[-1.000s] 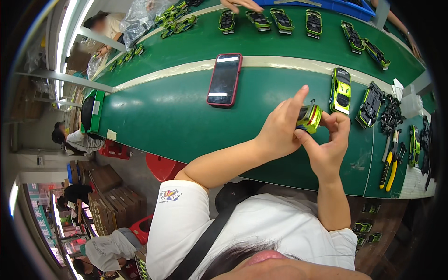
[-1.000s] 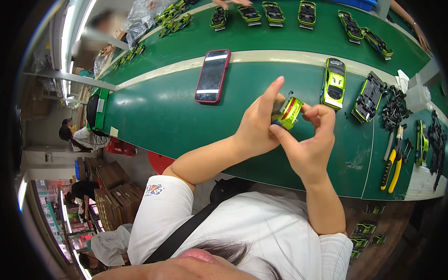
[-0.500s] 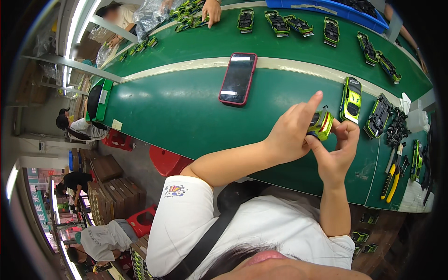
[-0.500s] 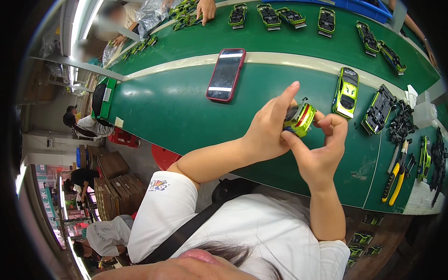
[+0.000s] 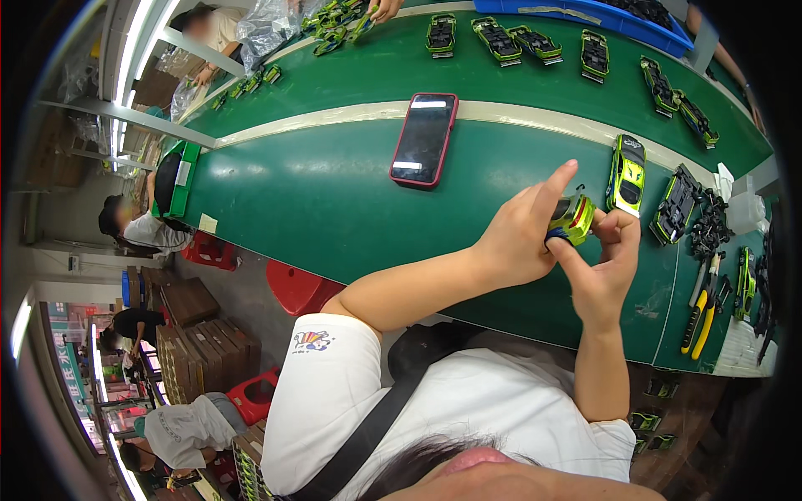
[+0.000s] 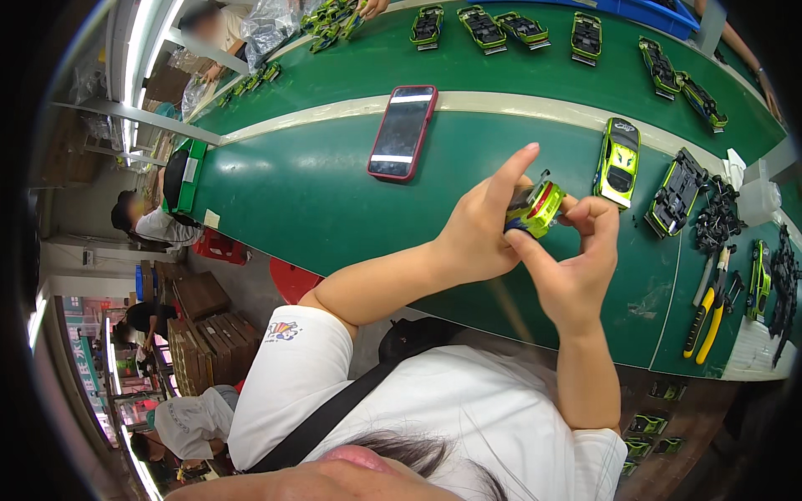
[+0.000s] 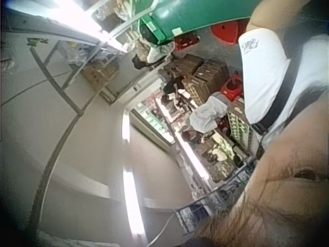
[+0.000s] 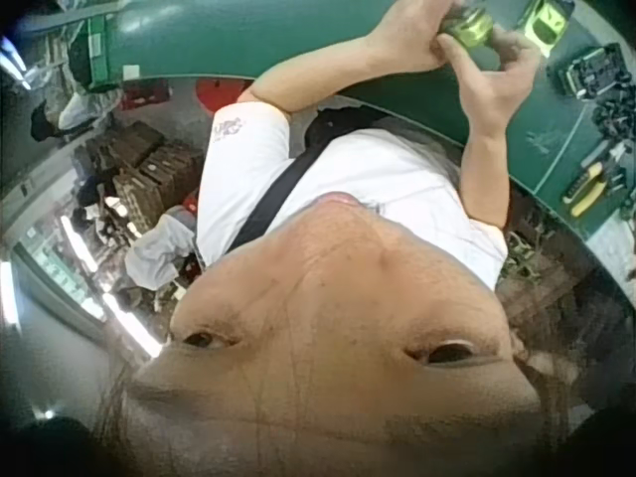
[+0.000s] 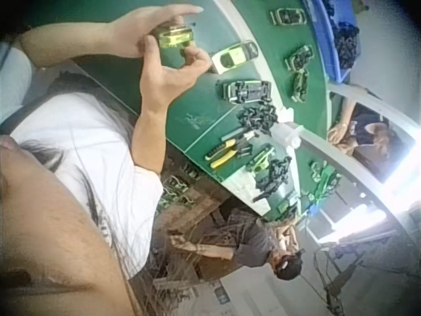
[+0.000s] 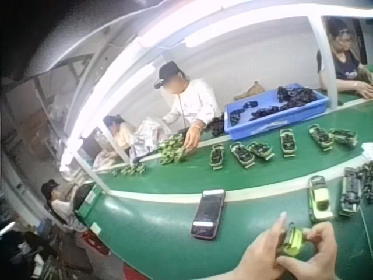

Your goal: Assembling plastic toy car components on a factory assembly line.

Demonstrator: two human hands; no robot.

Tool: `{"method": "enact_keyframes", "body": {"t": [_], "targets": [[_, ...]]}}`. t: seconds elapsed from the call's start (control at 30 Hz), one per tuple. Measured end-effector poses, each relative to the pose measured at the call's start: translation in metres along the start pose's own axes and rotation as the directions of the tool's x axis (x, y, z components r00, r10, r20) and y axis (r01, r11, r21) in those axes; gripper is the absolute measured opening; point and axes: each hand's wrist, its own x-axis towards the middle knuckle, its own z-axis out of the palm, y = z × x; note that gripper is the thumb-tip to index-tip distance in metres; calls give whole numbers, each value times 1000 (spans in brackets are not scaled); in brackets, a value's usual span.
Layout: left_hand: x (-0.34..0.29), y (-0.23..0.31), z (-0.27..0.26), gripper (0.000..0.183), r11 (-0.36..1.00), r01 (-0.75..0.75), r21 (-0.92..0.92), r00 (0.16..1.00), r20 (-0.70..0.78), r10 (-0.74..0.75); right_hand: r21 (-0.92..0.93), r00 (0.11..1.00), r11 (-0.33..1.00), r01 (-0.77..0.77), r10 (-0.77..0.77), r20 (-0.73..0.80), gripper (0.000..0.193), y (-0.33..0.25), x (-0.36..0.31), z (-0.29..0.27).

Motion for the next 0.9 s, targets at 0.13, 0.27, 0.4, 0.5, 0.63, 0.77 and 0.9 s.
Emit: {"method": "enact_keyframes", "body": {"t": [0.13,0.27,0.4,0.5,0.63,0.77,0.9], "targets": [[0,1,0,99,995,-67,79,997,-41,71,-122,991,985,121,-127,-42,54,4,-7,2],[-1,-1,1,99,999,15,-40,1000,8,-15,82,997,996,-34,28,75,54,3,1,-3],[0,1,1,99,999,-16,31,1000,-17,16,-155,988,979,132,-143,-65,54,3,-4,2],[0,-1,1,99,1000,1,1,1000,-7,-1,63,998,998,-24,20,56,53,2,4,-4],[0,0,3,100,985,-90,146,992,-74,102,-134,981,977,169,-179,-70,53,5,-6,5],[1,1,-2,100,999,-19,-48,1000,3,19,54,998,999,4,-8,67,53,3,4,-4],[0,1,0,98,989,-61,137,994,-83,73,-89,990,988,123,-129,-56,53,3,-7,6]]}}
